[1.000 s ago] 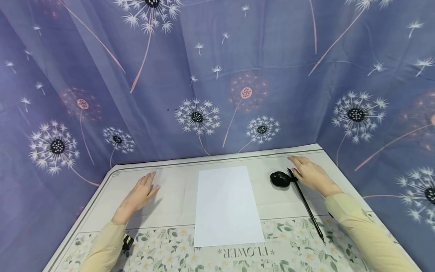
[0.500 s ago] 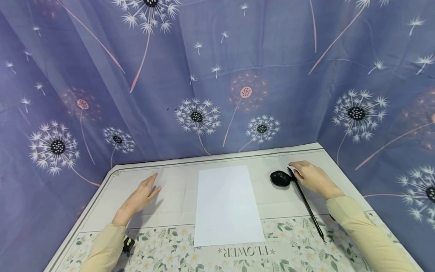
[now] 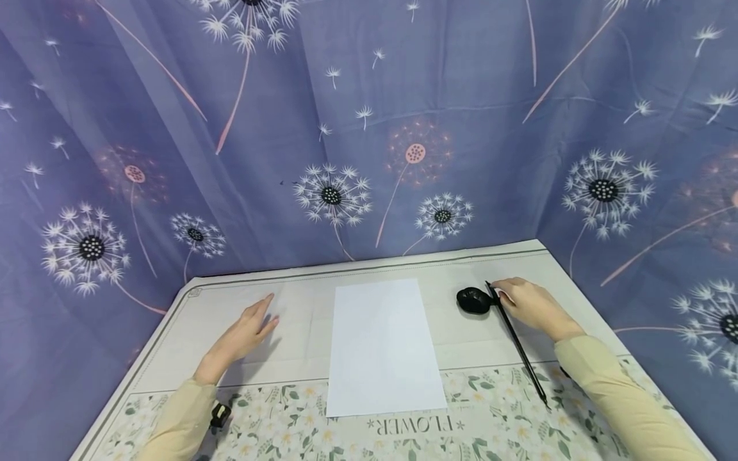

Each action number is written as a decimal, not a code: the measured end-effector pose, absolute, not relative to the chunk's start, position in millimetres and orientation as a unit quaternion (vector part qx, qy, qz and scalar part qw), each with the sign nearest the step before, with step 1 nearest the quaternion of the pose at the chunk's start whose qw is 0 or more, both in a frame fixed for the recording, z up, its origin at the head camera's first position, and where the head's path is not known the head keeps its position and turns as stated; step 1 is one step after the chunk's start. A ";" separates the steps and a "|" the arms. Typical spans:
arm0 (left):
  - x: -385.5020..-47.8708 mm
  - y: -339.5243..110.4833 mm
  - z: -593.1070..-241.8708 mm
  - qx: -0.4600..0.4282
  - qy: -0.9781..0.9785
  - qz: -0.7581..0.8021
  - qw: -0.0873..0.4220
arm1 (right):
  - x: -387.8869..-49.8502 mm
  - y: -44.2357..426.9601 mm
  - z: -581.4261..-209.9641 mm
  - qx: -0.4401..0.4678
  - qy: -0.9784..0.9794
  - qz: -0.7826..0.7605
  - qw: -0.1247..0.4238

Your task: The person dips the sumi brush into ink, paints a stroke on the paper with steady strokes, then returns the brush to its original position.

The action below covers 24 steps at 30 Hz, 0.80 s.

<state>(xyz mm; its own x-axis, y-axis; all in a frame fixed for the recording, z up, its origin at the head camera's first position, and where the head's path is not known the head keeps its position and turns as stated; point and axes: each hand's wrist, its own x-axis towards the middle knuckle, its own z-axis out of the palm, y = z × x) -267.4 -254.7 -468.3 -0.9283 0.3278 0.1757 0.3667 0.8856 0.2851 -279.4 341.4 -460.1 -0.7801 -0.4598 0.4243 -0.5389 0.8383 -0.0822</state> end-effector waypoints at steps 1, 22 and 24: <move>-266.9 -253.9 -468.2 -0.183 -0.969 -0.155 0.061 | -279.3 341.2 -460.2 0.270 -0.936 0.100 0.202; -260.2 -232.0 -464.4 -0.207 -0.961 -0.182 -0.008 | -274.9 344.1 -465.0 0.306 -0.925 0.099 0.201; -260.1 -230.2 -464.8 -0.206 -0.960 -0.189 -0.019 | -274.7 343.8 -465.0 0.306 -0.926 0.101 0.194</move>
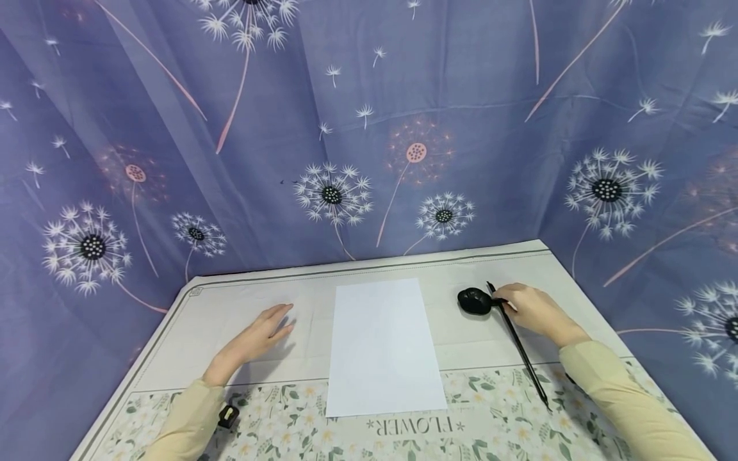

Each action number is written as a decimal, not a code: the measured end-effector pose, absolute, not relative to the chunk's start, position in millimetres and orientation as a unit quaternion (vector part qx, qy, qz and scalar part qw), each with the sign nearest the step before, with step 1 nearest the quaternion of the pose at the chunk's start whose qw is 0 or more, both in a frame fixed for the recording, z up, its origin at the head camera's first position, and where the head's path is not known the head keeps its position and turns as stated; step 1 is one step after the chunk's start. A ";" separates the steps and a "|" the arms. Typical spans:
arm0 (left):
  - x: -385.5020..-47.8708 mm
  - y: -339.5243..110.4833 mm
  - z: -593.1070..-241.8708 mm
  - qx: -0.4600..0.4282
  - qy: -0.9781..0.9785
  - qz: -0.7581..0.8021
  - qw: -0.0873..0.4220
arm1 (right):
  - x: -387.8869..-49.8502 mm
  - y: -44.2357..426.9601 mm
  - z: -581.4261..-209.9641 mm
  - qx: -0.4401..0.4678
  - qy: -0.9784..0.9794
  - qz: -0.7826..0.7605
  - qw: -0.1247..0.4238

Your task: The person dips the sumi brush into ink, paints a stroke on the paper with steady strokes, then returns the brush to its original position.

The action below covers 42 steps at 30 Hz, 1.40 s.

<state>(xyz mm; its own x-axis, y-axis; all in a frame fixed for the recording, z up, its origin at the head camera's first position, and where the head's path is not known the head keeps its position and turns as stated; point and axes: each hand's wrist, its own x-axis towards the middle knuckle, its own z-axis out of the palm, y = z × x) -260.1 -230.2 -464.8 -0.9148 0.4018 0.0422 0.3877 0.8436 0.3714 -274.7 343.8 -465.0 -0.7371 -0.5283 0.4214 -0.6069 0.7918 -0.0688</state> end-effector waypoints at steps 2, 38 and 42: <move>-260.1 -228.3 -465.5 0.208 0.958 0.198 0.021 | -274.1 344.0 -464.8 0.304 -0.929 0.101 0.185; -246.9 -193.9 -472.1 0.232 0.949 0.193 0.089 | -261.7 341.2 -462.3 0.316 -0.935 0.090 0.134; -245.4 -187.6 -471.5 0.238 0.949 0.187 0.090 | -260.4 341.5 -462.1 0.313 -0.937 0.090 0.129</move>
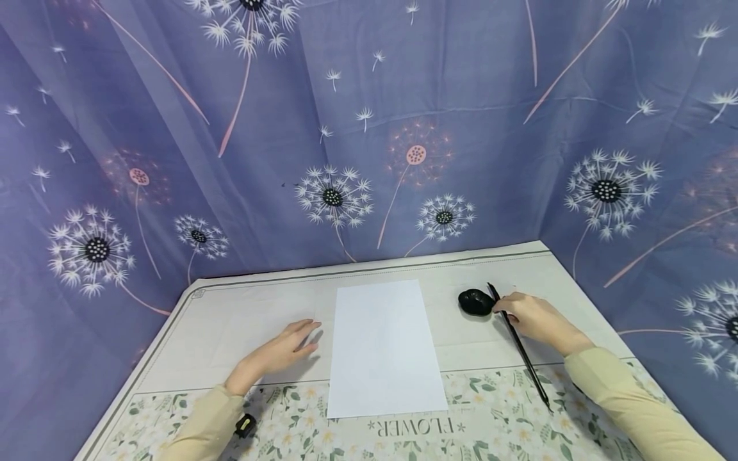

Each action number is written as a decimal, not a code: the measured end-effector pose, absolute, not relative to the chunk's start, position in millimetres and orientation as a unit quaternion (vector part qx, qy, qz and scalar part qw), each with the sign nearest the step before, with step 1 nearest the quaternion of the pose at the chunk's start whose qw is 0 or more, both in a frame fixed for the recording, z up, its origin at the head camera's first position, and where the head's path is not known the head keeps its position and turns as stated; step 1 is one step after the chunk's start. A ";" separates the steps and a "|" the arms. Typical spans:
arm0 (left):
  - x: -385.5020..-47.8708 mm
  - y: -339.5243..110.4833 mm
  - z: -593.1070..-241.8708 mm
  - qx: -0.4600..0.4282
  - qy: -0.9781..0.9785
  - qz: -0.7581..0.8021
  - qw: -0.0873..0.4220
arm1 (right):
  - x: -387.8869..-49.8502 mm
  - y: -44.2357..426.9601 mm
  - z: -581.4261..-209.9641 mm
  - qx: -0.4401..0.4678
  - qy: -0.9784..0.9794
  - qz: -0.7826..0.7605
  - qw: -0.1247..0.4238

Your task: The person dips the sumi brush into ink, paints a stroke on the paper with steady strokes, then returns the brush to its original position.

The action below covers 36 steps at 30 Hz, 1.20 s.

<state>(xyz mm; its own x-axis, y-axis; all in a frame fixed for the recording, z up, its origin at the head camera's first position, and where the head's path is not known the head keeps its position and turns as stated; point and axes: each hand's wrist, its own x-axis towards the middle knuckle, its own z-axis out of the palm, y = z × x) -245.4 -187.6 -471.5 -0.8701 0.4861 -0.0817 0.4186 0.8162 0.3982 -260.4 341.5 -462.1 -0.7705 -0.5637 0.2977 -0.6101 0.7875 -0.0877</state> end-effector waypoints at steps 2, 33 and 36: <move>-244.4 -184.8 -471.0 0.240 0.948 0.185 0.095 | -259.5 341.7 -462.1 0.315 -0.936 0.085 0.133; -233.1 -154.2 -474.2 0.294 0.932 0.155 0.147 | -252.7 340.3 -467.8 0.352 -0.925 0.038 0.139; -232.5 -152.9 -475.2 0.289 0.933 0.151 0.153 | -252.9 339.4 -469.2 0.364 -0.919 0.029 0.152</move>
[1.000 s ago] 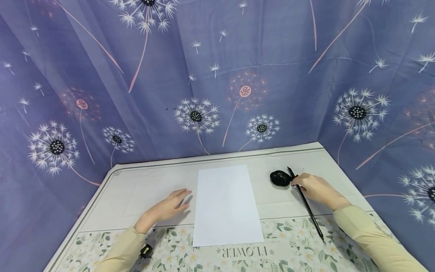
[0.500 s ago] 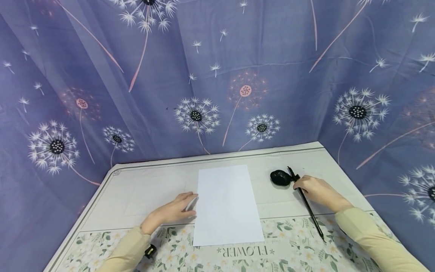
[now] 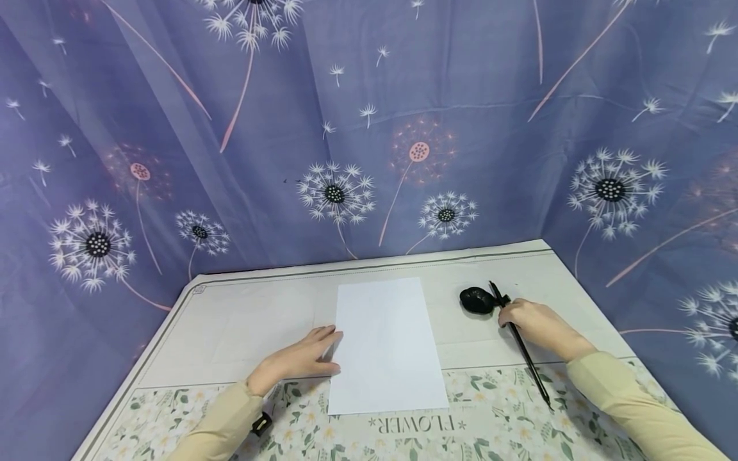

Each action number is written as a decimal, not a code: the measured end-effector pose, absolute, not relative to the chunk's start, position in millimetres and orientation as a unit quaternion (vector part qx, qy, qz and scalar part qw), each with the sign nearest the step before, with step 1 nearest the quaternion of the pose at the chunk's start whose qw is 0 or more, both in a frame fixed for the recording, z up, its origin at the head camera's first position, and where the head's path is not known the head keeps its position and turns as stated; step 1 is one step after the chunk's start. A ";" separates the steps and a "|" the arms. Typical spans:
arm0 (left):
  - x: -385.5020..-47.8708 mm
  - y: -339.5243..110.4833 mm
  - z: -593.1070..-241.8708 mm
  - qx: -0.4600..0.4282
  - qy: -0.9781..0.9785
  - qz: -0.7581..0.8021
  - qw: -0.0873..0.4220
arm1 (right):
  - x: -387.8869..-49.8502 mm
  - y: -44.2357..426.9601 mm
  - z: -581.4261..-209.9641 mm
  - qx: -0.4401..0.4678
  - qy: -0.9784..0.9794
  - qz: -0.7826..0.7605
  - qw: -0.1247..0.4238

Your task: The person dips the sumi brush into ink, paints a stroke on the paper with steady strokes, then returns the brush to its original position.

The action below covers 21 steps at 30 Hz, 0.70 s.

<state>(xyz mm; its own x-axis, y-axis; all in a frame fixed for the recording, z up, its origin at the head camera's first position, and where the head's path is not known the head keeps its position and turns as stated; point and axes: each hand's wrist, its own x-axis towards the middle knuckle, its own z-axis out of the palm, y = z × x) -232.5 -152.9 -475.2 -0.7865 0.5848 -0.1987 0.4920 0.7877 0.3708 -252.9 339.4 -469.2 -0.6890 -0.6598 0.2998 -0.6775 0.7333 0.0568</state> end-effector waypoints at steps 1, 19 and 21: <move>-232.4 -152.7 -475.2 0.286 0.933 0.151 0.156 | -253.2 339.2 -469.9 0.370 -0.915 0.027 0.157; -229.8 -146.8 -472.2 0.287 0.938 0.118 0.154 | -257.2 343.0 -484.1 0.462 -0.854 0.012 0.240; -229.2 -146.5 -472.5 0.285 0.939 0.117 0.154 | -255.5 342.5 -482.8 0.460 -0.856 0.000 0.234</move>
